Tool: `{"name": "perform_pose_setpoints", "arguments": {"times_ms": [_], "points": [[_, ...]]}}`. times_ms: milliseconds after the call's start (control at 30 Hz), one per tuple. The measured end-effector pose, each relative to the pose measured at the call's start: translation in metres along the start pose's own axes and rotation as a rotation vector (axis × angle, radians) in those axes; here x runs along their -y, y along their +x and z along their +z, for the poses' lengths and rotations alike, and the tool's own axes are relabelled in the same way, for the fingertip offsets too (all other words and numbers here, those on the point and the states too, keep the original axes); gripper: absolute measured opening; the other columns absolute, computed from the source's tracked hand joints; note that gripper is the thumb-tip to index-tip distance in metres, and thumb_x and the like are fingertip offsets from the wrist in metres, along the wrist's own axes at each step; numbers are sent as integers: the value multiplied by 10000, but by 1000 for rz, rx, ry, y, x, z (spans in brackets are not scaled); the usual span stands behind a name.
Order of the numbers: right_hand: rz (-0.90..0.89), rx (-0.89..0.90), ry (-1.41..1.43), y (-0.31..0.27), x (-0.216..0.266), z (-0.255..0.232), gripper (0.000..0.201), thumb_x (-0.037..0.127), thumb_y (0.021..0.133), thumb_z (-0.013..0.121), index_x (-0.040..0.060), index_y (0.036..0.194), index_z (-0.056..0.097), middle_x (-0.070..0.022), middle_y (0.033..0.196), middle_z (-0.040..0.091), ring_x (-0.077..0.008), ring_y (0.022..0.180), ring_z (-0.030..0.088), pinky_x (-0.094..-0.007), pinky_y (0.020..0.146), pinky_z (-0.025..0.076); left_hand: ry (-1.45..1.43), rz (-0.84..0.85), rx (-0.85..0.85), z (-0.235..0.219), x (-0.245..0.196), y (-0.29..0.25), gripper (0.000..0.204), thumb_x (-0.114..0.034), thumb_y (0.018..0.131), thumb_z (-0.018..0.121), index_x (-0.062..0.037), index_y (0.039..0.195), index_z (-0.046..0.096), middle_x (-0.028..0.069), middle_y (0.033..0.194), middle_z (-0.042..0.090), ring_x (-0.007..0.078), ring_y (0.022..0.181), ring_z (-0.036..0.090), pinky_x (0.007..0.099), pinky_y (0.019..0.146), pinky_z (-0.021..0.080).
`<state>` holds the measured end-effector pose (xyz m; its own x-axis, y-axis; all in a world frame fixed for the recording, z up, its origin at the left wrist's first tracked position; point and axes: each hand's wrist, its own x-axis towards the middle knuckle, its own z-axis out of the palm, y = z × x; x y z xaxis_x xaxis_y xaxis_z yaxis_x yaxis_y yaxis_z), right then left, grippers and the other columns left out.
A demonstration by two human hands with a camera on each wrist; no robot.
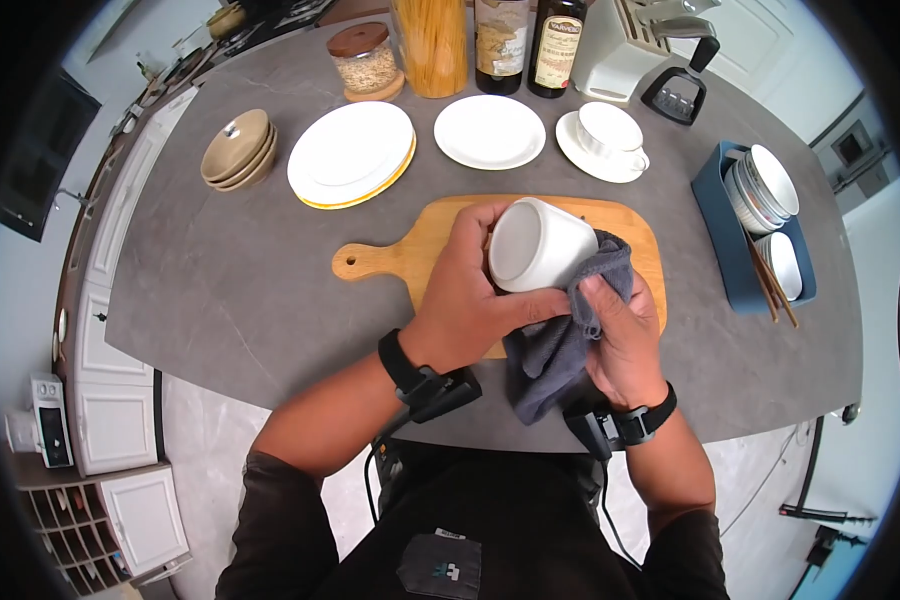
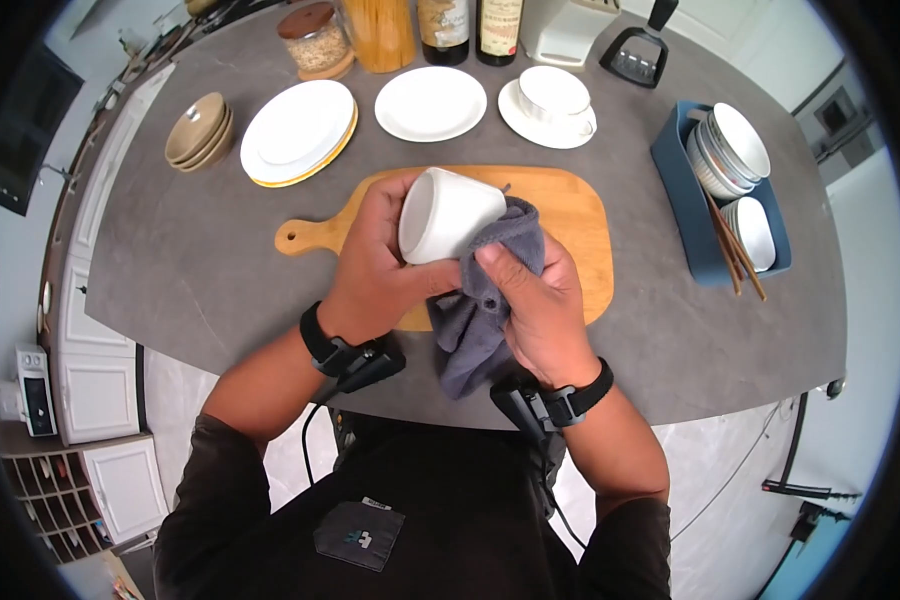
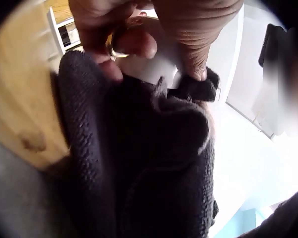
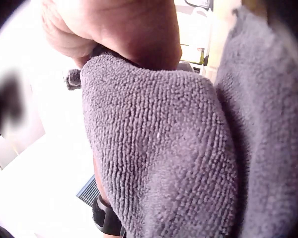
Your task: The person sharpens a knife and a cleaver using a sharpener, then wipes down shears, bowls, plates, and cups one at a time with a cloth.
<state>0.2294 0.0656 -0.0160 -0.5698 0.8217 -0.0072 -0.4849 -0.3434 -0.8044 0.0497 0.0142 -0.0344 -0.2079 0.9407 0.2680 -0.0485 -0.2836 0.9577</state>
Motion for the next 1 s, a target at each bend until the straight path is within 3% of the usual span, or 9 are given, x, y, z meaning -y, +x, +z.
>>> {"name": "perform_pose_setpoints", "arguments": {"times_ms": [233,333,433,567,600,800,867,933,1000], "points": [[-106,26,-174,2,14,2,499,38,940,761,-31,1403,586,-68,1228,716,-138,1095,684,-303,978,545,-343,-15,105,2,-19,0,917,-141,868,890,11,1557,304,119,1431,518,202,1316,551,356,1115,477],[-115,23,-233,2,12,-1,504,33,930,777,-29,1394,590,-65,1223,719,-141,1072,693,-299,964,547,-369,-222,177,-2,-33,2,953,-136,898,862,13,1601,235,131,1452,493,199,1333,536,364,1130,466],[-240,66,-521,-4,8,1,485,31,923,782,-29,1368,599,-78,1187,741,-152,1041,712,-305,937,555,-237,-58,127,-3,-26,3,795,-191,949,819,32,1540,336,122,1366,565,168,1217,607,315,1006,542],[-474,269,-944,-7,10,10,445,17,906,781,-23,1316,611,-117,1077,769,-173,971,742,-326,871,572,-162,-328,138,-17,-23,4,619,-414,996,742,42,1337,498,97,1084,666,110,808,663,242,647,554],[-473,271,-942,-6,10,8,445,17,906,781,-23,1316,611,-117,1077,769,-173,971,742,-326,871,572,-157,-379,162,-19,-20,3,609,-490,1006,709,36,1262,537,88,993,678,94,679,644,232,544,526],[-354,162,-738,-4,8,-4,361,7,929,763,-30,1265,638,-71,1047,757,-145,916,725,-308,845,571,-199,-489,219,-16,-24,1,621,-552,1083,517,-15,1394,538,48,992,685,98,688,643,233,571,535],[-222,79,-420,-6,11,2,318,15,960,749,-32,1256,642,-45,1058,742,-113,924,693,-286,840,562,-282,-488,247,-15,-24,1,608,-544,1086,517,-18,1389,540,47,987,683,100,687,643,239,572,540],[-271,88,-469,-3,12,-1,292,50,986,740,-30,1250,643,-47,1082,733,-95,947,669,-268,847,552,-366,-486,280,-10,-25,2,594,-535,1089,517,-20,1384,542,46,982,682,102,685,643,245,573,545],[-238,106,-463,-2,14,-2,290,79,995,740,-31,1245,641,-53,1084,728,-92,957,660,-261,849,546,-238,-438,192,-3,-27,-1,623,-574,1021,640,20,1190,561,48,868,654,74,599,610,225,537,522]]}}
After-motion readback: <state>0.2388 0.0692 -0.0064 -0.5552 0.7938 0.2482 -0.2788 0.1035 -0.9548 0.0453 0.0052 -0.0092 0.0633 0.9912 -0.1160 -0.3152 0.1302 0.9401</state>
